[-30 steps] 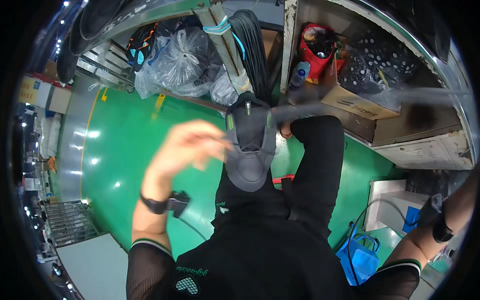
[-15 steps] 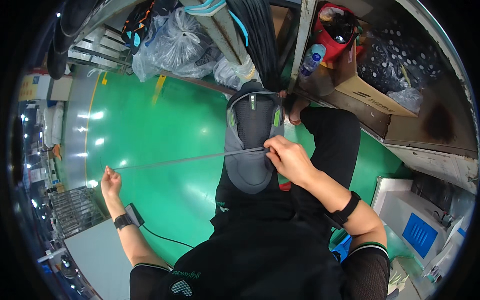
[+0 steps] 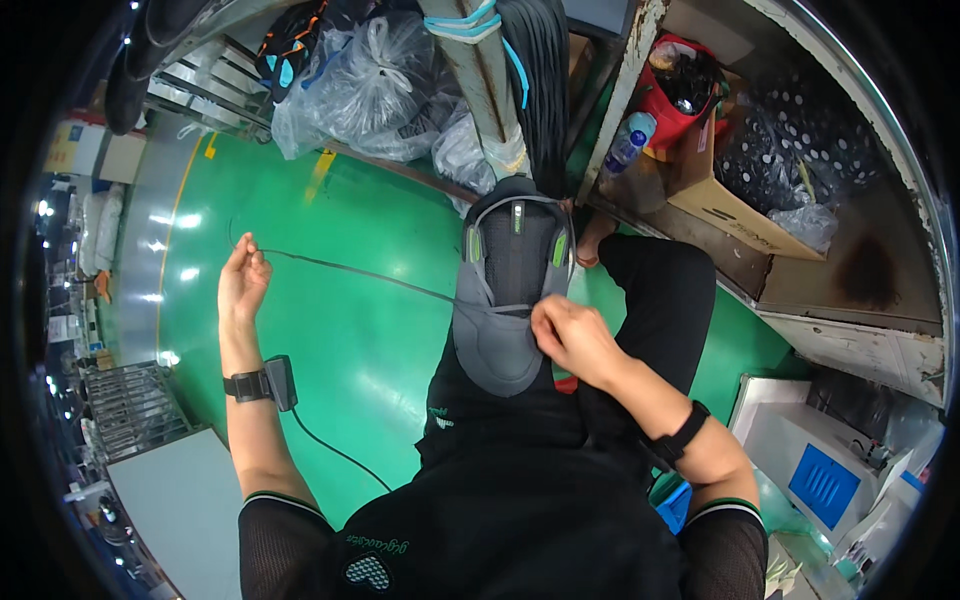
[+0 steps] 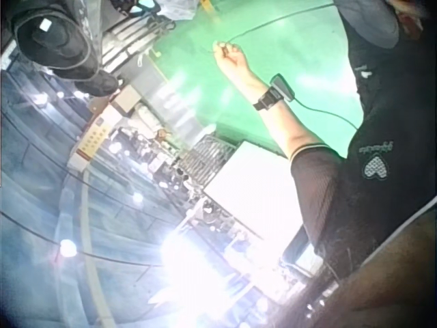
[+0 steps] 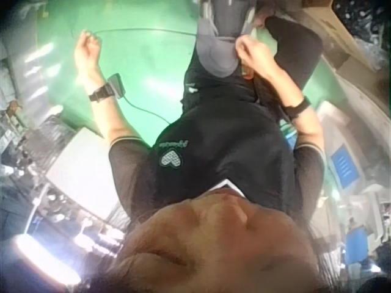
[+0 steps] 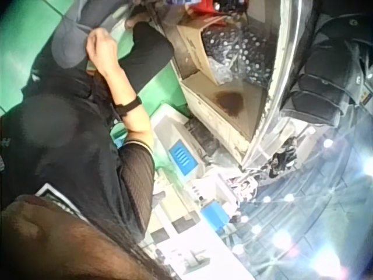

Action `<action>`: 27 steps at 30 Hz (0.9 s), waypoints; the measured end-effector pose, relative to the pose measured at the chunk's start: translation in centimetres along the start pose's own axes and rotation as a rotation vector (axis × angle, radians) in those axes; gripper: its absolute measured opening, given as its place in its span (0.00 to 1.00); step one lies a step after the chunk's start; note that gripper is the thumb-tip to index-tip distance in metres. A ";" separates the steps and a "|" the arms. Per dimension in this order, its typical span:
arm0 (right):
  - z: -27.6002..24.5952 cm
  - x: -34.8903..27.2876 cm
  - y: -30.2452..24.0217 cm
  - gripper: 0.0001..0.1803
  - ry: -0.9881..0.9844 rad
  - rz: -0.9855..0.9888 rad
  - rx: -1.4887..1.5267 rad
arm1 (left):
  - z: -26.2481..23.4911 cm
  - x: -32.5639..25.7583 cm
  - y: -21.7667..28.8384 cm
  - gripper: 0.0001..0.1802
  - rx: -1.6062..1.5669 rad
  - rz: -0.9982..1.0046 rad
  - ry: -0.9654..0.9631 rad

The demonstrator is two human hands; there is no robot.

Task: Lacing a gray athletic shoe in a factory setting.

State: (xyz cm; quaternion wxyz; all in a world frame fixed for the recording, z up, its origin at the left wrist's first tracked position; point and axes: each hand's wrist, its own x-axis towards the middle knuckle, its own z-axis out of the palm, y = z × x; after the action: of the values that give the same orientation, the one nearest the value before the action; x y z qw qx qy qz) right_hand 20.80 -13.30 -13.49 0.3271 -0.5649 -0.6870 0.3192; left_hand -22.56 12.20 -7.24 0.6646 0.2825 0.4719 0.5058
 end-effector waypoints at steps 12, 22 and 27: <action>0.9 0.3 0.8 0.10 -0.013 1.021 0.964 | 1.0 -1.9 -4.4 0.08 0.058 -0.079 -0.037; 0.3 -3.3 -1.3 0.10 -0.131 0.655 1.682 | -1.9 -2.0 -7.3 0.09 0.144 -0.173 0.076; 1.6 -0.8 2.1 0.18 0.271 0.652 0.827 | -6.2 -1.1 -5.3 0.11 0.090 -0.165 0.241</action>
State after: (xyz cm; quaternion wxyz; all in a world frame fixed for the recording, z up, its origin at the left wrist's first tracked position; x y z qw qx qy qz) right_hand 20.81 -13.90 -16.25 0.4918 -0.6089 -0.2451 0.5721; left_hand -26.11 8.77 -13.81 0.6292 0.2094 0.5919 0.4581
